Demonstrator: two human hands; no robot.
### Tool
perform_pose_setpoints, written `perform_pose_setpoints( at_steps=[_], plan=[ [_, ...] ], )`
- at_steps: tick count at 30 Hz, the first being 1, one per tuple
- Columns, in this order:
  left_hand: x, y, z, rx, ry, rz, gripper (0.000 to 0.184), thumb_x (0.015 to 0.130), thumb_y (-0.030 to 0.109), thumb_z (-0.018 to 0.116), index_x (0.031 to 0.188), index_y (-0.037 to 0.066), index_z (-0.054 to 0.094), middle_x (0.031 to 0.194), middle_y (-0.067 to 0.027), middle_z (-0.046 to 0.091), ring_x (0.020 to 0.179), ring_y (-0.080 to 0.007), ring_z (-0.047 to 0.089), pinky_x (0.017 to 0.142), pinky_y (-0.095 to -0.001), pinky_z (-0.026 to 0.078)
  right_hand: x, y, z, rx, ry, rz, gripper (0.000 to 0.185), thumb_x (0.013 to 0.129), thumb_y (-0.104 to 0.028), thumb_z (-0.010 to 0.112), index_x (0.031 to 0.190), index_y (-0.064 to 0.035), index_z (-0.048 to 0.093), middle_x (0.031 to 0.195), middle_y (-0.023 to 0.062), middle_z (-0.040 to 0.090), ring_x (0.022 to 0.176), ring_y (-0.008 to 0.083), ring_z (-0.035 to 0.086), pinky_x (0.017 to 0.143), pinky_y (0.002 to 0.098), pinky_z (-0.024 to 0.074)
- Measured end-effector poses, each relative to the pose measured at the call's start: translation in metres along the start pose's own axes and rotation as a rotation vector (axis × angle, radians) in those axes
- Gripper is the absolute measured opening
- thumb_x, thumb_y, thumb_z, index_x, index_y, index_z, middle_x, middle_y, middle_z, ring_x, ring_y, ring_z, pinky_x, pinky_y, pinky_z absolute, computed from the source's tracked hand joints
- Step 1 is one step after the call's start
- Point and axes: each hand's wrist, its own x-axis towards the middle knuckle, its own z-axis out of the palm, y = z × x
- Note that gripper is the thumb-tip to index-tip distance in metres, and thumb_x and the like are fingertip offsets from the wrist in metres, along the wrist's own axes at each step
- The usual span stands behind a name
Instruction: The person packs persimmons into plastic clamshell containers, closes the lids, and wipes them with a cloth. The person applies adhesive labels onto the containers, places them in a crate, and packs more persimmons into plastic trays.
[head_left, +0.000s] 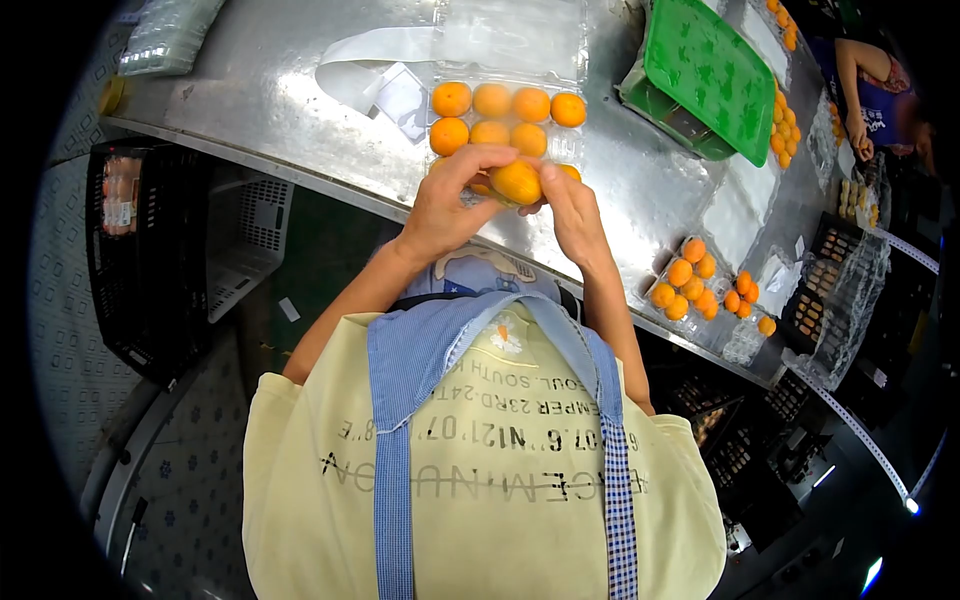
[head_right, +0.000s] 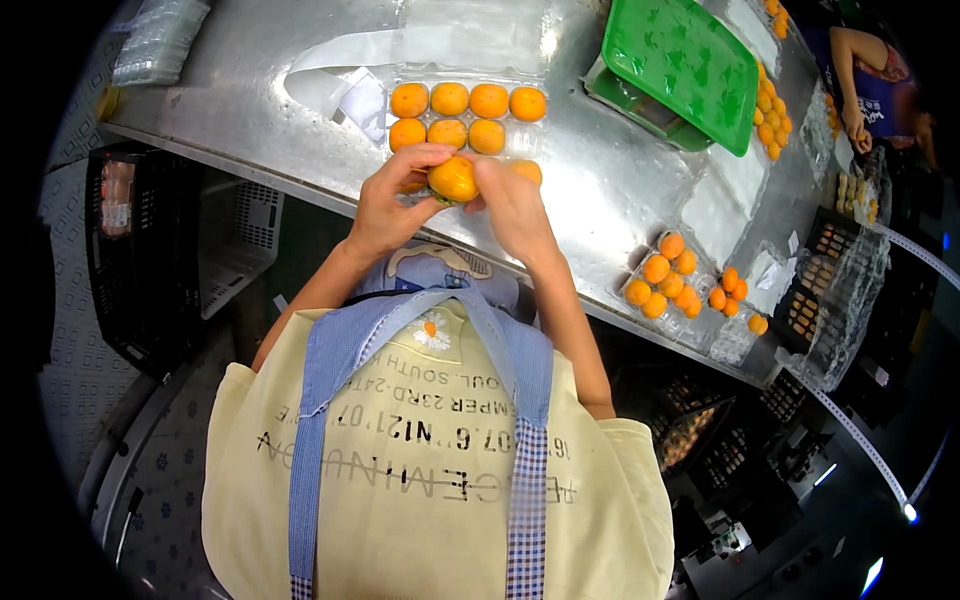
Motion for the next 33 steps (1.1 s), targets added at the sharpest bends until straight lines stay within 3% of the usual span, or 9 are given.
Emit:
perform_pose_setpoints(
  at_steps=[4, 7, 16, 19, 23, 26, 30, 33],
  plan=[
    [0.0, 0.002, 0.0, -0.038, -0.023, -0.005, 0.047, 0.075, -0.014, 0.063, 0.118, 0.003, 0.056, 0.129, -0.0121, 0.053, 0.119, -0.0239, 0.056, 0.095, -0.034, 0.052, 0.001, 0.008, -0.003, -0.173, 0.005, -0.147, 0.051, 0.09, -0.034, 0.064, 0.127, 0.0007, 0.058, 0.106, 0.0135, 0.066, 0.082, 0.0166, 0.062, 0.076, 0.0284, 0.0502],
    [-0.001, -0.003, 0.003, -0.022, 0.002, 0.018, 0.048, 0.074, -0.017, 0.058, 0.118, 0.003, 0.056, 0.128, -0.0119, 0.05, 0.122, -0.0244, 0.053, 0.097, -0.0347, 0.051, -0.001, -0.005, -0.007, -0.186, -0.044, -0.112, 0.059, 0.08, -0.031, 0.076, 0.127, -0.0003, 0.058, 0.111, 0.013, 0.066, 0.086, 0.0175, 0.062, 0.077, 0.0288, 0.0505],
    [0.0, -0.009, 0.0, -0.023, -0.063, 0.025, 0.052, 0.073, -0.018, 0.055, 0.12, 0.004, 0.054, 0.126, -0.0115, 0.049, 0.122, -0.0241, 0.053, 0.098, -0.0337, 0.051, -0.002, 0.006, -0.004, -0.108, -0.002, -0.135, 0.061, 0.076, -0.024, 0.08, 0.126, 0.0016, 0.058, 0.113, 0.014, 0.065, 0.09, 0.0196, 0.064, 0.08, 0.0297, 0.0519],
    [0.002, -0.004, -0.001, 0.094, -0.051, 0.058, 0.053, 0.074, -0.014, 0.061, 0.123, 0.005, 0.054, 0.126, -0.0112, 0.05, 0.117, -0.0213, 0.055, 0.093, -0.0311, 0.053, -0.001, 0.01, -0.005, -0.137, 0.009, -0.199, 0.06, 0.075, -0.022, 0.08, 0.126, 0.0018, 0.058, 0.111, 0.0141, 0.065, 0.092, 0.0201, 0.065, 0.081, 0.0295, 0.0522],
    [0.005, -0.009, -0.004, 0.08, 0.11, -0.142, 0.049, 0.079, -0.004, 0.067, 0.125, 0.006, 0.053, 0.121, -0.0088, 0.054, 0.101, -0.0181, 0.061, 0.079, -0.0269, 0.054, 0.013, 0.029, -0.032, -0.078, 0.226, -0.066, 0.057, 0.073, -0.022, 0.081, 0.122, -0.0008, 0.06, 0.105, 0.0119, 0.065, 0.094, 0.0206, 0.065, 0.081, 0.0305, 0.0542],
    [0.004, -0.021, -0.02, 0.105, 0.186, -0.224, 0.044, 0.084, -0.003, 0.066, 0.125, 0.004, 0.054, 0.124, -0.0064, 0.055, 0.096, -0.0125, 0.061, 0.077, -0.0239, 0.052, 0.028, 0.041, -0.054, -0.354, 0.361, -0.121, 0.052, 0.072, -0.023, 0.081, 0.117, -0.0024, 0.063, 0.104, 0.011, 0.063, 0.092, 0.0232, 0.065, 0.08, 0.0322, 0.0552],
    [0.003, -0.03, -0.029, 0.114, 0.283, -0.204, 0.032, 0.085, 0.002, 0.065, 0.117, 0.005, 0.06, 0.112, -0.0072, 0.06, 0.085, -0.0145, 0.065, 0.071, -0.0256, 0.053, 0.042, 0.056, -0.064, -0.648, 0.392, -0.061, 0.051, 0.071, -0.029, 0.081, 0.112, -0.0034, 0.066, 0.103, 0.0121, 0.062, 0.09, 0.0255, 0.064, 0.078, 0.0345, 0.0534],
    [0.001, -0.034, -0.032, 0.118, 0.289, -0.231, 0.03, 0.086, 0.003, 0.065, 0.115, 0.005, 0.061, 0.112, -0.0071, 0.061, 0.086, -0.0144, 0.064, 0.07, -0.026, 0.053, 0.046, 0.057, -0.059, -0.767, 0.422, -0.01, 0.053, 0.069, -0.035, 0.082, 0.111, -0.0045, 0.067, 0.102, 0.0125, 0.063, 0.089, 0.0265, 0.064, 0.076, 0.0367, 0.0514]
  ],
)
